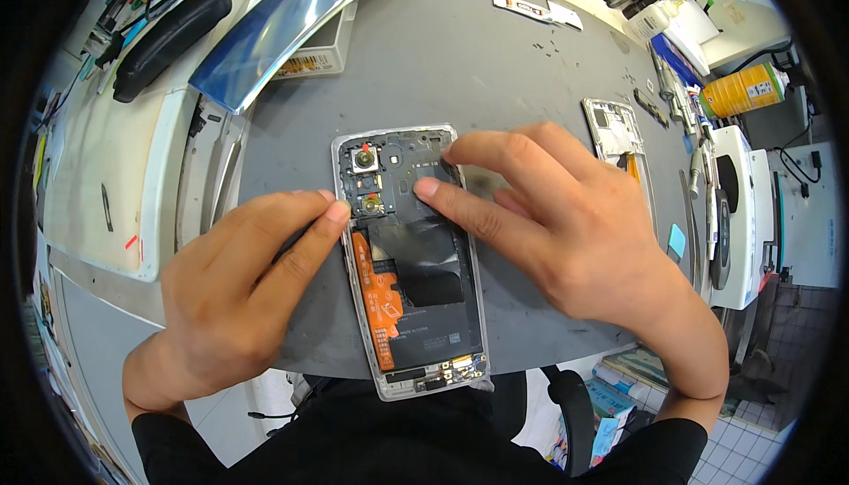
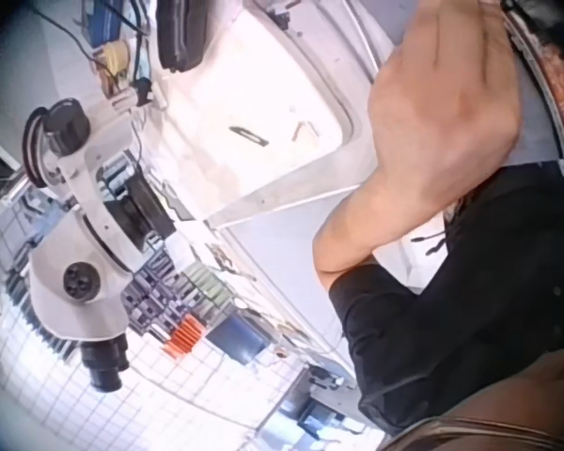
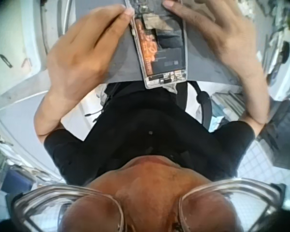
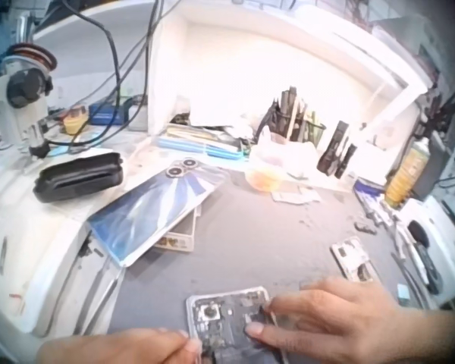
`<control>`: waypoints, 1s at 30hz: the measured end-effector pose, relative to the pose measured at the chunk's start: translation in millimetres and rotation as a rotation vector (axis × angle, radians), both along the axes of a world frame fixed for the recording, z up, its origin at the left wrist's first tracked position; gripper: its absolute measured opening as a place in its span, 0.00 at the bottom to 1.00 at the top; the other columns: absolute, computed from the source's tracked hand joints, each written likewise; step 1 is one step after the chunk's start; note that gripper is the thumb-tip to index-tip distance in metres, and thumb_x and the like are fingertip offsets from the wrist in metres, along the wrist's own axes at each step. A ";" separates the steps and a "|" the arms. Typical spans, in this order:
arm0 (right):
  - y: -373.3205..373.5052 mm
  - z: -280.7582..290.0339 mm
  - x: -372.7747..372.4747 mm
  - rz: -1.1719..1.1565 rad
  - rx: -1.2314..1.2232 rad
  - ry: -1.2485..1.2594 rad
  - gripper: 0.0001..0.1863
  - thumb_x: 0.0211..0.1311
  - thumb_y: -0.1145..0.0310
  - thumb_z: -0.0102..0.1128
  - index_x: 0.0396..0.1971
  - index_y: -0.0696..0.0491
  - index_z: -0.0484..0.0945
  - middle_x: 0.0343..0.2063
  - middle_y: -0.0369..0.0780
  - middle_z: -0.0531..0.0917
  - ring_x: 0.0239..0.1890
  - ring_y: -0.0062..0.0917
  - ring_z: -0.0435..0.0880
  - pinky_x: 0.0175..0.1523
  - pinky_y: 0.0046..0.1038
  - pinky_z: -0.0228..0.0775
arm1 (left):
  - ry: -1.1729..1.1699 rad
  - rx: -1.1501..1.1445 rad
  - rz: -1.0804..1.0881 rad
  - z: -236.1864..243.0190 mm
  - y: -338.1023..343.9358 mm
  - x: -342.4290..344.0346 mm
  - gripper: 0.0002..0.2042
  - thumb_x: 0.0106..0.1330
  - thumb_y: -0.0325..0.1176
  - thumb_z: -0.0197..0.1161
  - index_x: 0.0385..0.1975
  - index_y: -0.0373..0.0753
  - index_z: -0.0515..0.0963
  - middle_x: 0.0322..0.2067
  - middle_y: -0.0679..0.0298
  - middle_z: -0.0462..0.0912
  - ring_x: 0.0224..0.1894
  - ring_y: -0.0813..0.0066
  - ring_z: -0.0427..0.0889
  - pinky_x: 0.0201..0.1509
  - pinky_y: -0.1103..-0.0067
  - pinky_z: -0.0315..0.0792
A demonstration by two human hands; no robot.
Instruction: The person repairs a disassembled smartphone on a workbench. They use a screwdriver to remove screws from a metal bracket, lift the bracket to expose internal components, and then reposition and secure the bracket back in place.
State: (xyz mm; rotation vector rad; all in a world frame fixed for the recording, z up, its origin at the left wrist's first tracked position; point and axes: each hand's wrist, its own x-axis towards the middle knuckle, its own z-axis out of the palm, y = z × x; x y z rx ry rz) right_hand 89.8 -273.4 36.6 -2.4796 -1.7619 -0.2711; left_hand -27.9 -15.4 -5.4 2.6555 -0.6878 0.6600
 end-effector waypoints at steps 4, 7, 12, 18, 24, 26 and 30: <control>1.1 0.5 -7.8 -0.024 -0.028 -0.064 0.33 0.50 0.83 0.66 0.60 0.44 0.86 0.52 0.40 0.83 0.45 0.33 0.86 0.41 0.30 0.82 | 0.018 0.016 0.016 2.3 -1.4 -1.1 0.20 0.57 0.24 0.66 0.52 0.31 0.85 0.46 0.54 0.86 0.44 0.57 0.88 0.44 0.71 0.84; -0.4 -0.8 -8.8 -0.042 0.015 -0.025 0.33 0.52 0.82 0.65 0.61 0.44 0.85 0.52 0.39 0.83 0.45 0.32 0.86 0.42 0.29 0.82 | 0.069 -0.008 0.042 5.2 -2.9 -2.6 0.20 0.58 0.23 0.65 0.53 0.34 0.85 0.47 0.56 0.86 0.45 0.56 0.88 0.44 0.71 0.84; -19.8 -16.4 -1.6 -0.043 0.136 0.002 0.29 0.56 0.79 0.64 0.61 0.47 0.84 0.54 0.39 0.84 0.47 0.32 0.87 0.44 0.29 0.83 | -0.039 0.015 0.047 -2.1 0.1 3.5 0.16 0.60 0.24 0.66 0.48 0.36 0.86 0.45 0.61 0.87 0.42 0.62 0.88 0.39 0.74 0.82; -25.3 -18.5 -5.4 -0.006 0.153 0.051 0.30 0.55 0.83 0.64 0.60 0.47 0.85 0.54 0.39 0.86 0.49 0.34 0.87 0.47 0.32 0.83 | -0.107 0.042 0.050 -4.4 -1.0 4.0 0.16 0.59 0.24 0.65 0.48 0.37 0.87 0.44 0.63 0.88 0.42 0.65 0.89 0.37 0.76 0.81; -29.0 -22.5 3.0 0.028 0.186 0.071 0.28 0.55 0.81 0.66 0.57 0.47 0.86 0.53 0.39 0.86 0.49 0.34 0.87 0.47 0.31 0.84 | -0.080 0.046 0.059 -1.7 -2.1 3.8 0.16 0.59 0.24 0.65 0.48 0.38 0.87 0.44 0.64 0.88 0.42 0.65 0.89 0.38 0.76 0.81; -33.2 -26.9 5.4 0.059 0.213 0.043 0.27 0.55 0.80 0.66 0.57 0.48 0.86 0.52 0.40 0.87 0.49 0.35 0.87 0.47 0.31 0.84 | -0.087 0.047 0.052 -1.2 -1.4 4.5 0.16 0.58 0.24 0.65 0.48 0.38 0.87 0.44 0.64 0.88 0.42 0.65 0.89 0.38 0.76 0.81; -31.5 -32.1 2.5 0.018 0.238 0.064 0.27 0.54 0.80 0.67 0.57 0.49 0.86 0.52 0.41 0.87 0.49 0.35 0.88 0.47 0.31 0.84 | -0.071 0.057 0.050 -0.6 -1.0 4.8 0.16 0.58 0.24 0.65 0.47 0.38 0.88 0.44 0.64 0.88 0.41 0.66 0.89 0.37 0.77 0.81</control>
